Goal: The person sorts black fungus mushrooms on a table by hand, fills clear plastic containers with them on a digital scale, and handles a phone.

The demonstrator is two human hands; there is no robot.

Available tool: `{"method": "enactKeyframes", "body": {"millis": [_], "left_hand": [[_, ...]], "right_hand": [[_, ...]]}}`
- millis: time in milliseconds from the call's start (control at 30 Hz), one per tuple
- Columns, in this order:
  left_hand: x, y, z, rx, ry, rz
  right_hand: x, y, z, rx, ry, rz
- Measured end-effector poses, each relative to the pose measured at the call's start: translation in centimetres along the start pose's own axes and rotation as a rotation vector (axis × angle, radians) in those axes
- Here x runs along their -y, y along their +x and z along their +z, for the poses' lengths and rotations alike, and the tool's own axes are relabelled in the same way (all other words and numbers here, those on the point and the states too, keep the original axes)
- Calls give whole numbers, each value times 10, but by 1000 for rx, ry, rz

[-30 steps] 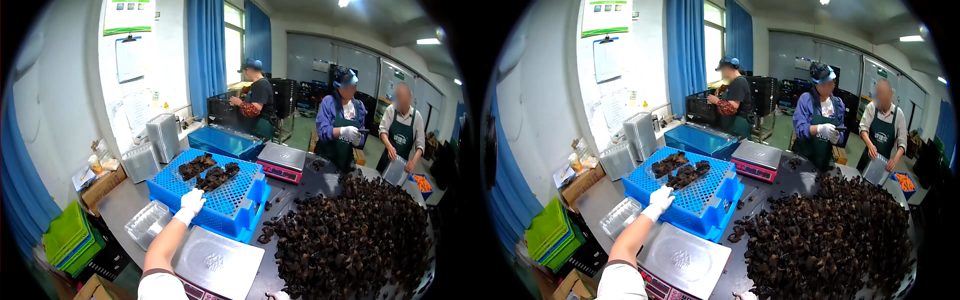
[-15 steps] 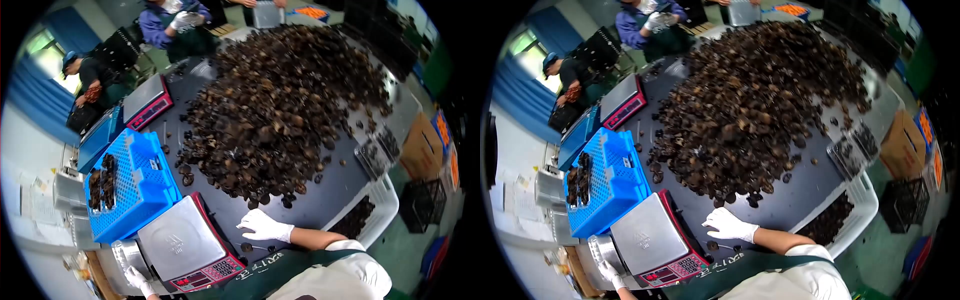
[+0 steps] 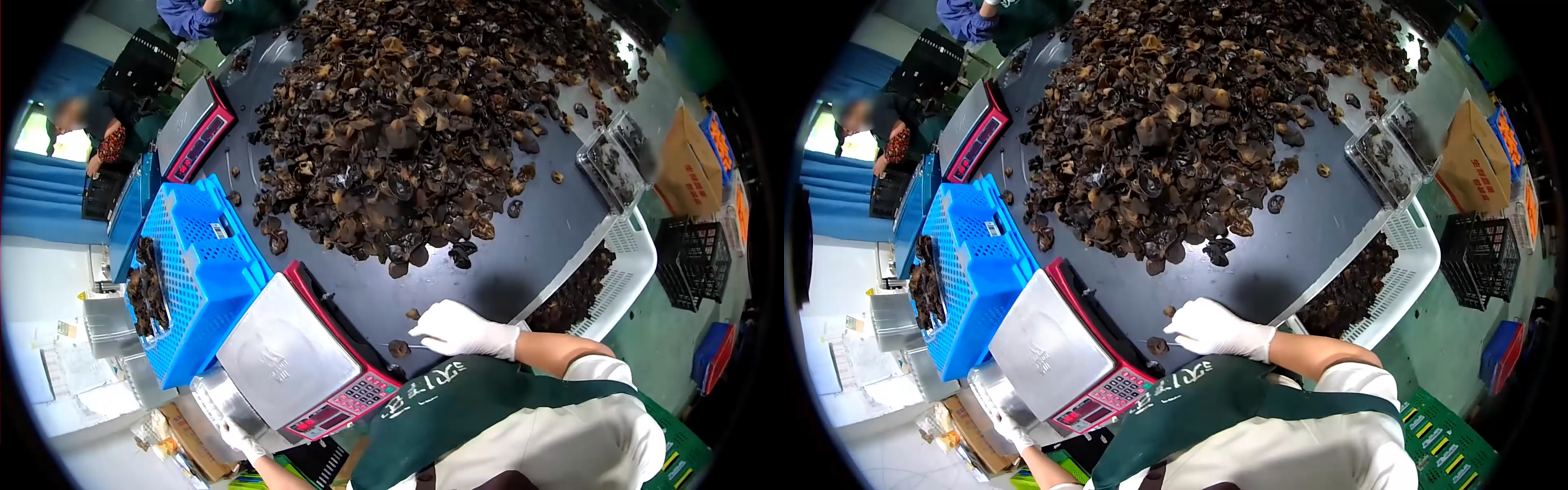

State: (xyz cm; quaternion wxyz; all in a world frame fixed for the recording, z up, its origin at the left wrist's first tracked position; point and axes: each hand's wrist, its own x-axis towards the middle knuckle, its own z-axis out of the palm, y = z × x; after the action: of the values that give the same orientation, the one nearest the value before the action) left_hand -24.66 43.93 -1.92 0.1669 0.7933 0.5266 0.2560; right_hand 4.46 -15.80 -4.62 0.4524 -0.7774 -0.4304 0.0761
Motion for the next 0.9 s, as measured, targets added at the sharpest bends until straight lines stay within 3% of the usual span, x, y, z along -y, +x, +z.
{"method": "enactKeyframes", "body": {"millis": [67, 133, 167, 267, 333, 433, 467, 500, 533, 600, 667, 733, 800, 867, 900], "left_hand": [[1, 6, -2, 48, -166, -116], [1, 12, -6, 76, -239, -209], [0, 14, -6, 84, -260, -245], [0, 19, -8, 95, -297, -315], [-1, 20, -5, 59, -326, -344], [-35, -3, -9, -171, -454, -242], [-51, -12, -11, -345, -564, -141], [-23, 5, -13, -566, -244, -64], [-40, -5, -16, -745, 94, -32], [-112, -40, -26, -759, -66, -91], [-162, -84, -28, -695, -51, -41], [-195, -125, -21, -497, -185, 494], [-213, -161, -14, -259, -14, 783], [-224, -176, -11, 158, 15, 882], [-223, -178, -9, 241, 114, 918]], "right_hand": [[7, 7, 16, 170, -20, -58], [18, 15, 33, 102, -261, -132], [27, 22, 35, 234, -314, -67], [26, 24, 44, 261, -461, -38], [21, 23, 46, 199, -378, -45], [3, 16, 34, 15, -227, -31], [-6, 13, 28, -58, -205, -50], [-15, 10, 21, -97, -114, -50], [-23, 8, 14, -137, -25, -46], [-32, 3, 0, -133, -14, -55], [-29, 3, -9, -121, 57, -17], [-23, 8, -8, -96, 123, 31], [-13, 13, -9, -75, 188, 71], [0, 11, -10, 130, 77, 113], [2, 6, -6, 185, 24, 78]]}}
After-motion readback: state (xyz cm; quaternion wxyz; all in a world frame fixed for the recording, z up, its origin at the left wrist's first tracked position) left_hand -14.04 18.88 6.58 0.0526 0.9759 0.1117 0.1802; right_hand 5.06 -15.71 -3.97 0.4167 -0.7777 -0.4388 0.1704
